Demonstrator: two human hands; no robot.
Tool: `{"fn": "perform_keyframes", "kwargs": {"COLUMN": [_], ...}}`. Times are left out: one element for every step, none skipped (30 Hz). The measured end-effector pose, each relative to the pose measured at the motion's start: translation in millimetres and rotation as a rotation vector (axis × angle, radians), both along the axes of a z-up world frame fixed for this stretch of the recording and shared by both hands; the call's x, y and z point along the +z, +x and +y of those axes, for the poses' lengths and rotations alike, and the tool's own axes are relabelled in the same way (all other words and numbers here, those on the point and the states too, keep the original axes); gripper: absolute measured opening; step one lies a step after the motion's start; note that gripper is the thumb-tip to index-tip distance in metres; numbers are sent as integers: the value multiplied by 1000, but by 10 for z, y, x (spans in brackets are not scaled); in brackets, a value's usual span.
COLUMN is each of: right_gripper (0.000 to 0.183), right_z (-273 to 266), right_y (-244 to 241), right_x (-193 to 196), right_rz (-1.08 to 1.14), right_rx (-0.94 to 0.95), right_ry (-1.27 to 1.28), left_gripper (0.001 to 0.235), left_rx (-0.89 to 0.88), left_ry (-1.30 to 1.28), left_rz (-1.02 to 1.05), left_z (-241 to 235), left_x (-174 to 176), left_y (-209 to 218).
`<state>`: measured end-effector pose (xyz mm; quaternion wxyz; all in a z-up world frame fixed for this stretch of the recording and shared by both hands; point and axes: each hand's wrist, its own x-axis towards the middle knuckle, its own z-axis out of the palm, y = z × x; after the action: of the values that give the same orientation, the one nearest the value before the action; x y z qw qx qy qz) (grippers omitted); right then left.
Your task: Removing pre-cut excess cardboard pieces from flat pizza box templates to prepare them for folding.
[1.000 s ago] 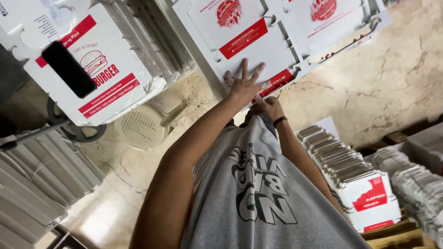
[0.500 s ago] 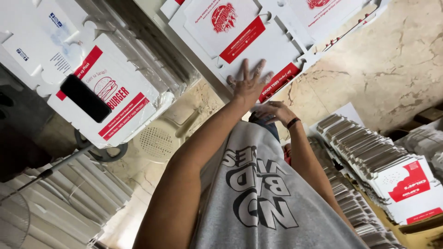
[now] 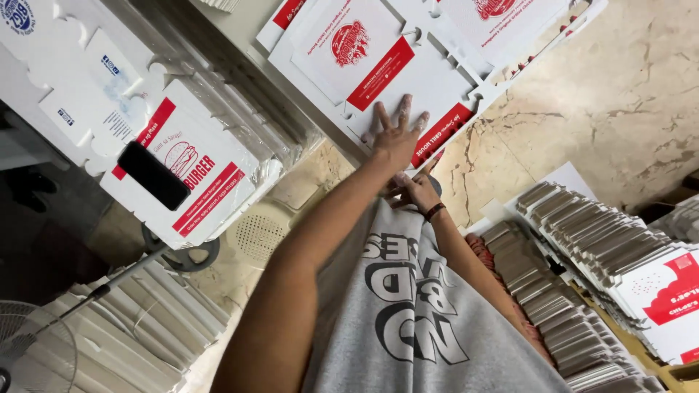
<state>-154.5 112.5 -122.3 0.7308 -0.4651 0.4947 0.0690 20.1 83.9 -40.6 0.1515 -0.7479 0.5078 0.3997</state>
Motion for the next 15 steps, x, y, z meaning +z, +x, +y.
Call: {"fn": "perform_keyframes", "kwargs": {"right_gripper": [45, 41, 41, 34, 29, 29, 34, 40, 40, 42, 44, 44, 45, 47, 47], "right_z": [-4, 3, 8, 16, 22, -9, -40, -82, -88, -67, -41, -42, -35, -55, -56], "right_y": [54, 120, 96, 76, 61, -2, -63, -146, -158, -160, -159, -166, -172, -140, -64], "right_x": [155, 310, 288, 263, 232, 183, 128, 73, -23, -115, -196, -182, -154, -134, 5], "right_rz": [-61, -124, -125, -123, -121, -117, -125, -129, -121, -131, -140, -143, -130, -126, -138], "right_rx": [-98, -198, -203, -288, -373, -382, -386, -389, -396, -422, -448, -451, -446, -439, -441], "right_ry": [116, 234, 235, 293, 351, 352, 367, 380, 379, 362, 344, 344, 304, 260, 255], "left_gripper": [98, 96, 96, 97, 97, 97, 96, 95, 95, 91, 88, 88, 88, 89, 89], "left_rx": [-62, -126, -131, -142, -152, -160, -125, -88, -93, -102, -110, -114, -119, -124, -127], "left_ry": [-16, -29, -28, -20, -13, -10, -3, 3, 5, 10, 15, 14, 21, 22, 16], "left_rz": [-1, -3, -4, 38, 80, 86, 84, 85, 94, 47, 0, -3, 6, 6, -5], "left_z": [-19, -31, -23, -14, -9, -37, -66, -101, -112, -103, -90, -106, -113, -141, -115], "left_x": [-16, -29, -50, -74, -104, -92, -86, -83, -40, 11, 74, 61, 63, 72, 9], "left_y": [69, 149, 133, 120, 113, 41, -28, -114, -146, -168, -186, -175, -162, -121, -95]}}
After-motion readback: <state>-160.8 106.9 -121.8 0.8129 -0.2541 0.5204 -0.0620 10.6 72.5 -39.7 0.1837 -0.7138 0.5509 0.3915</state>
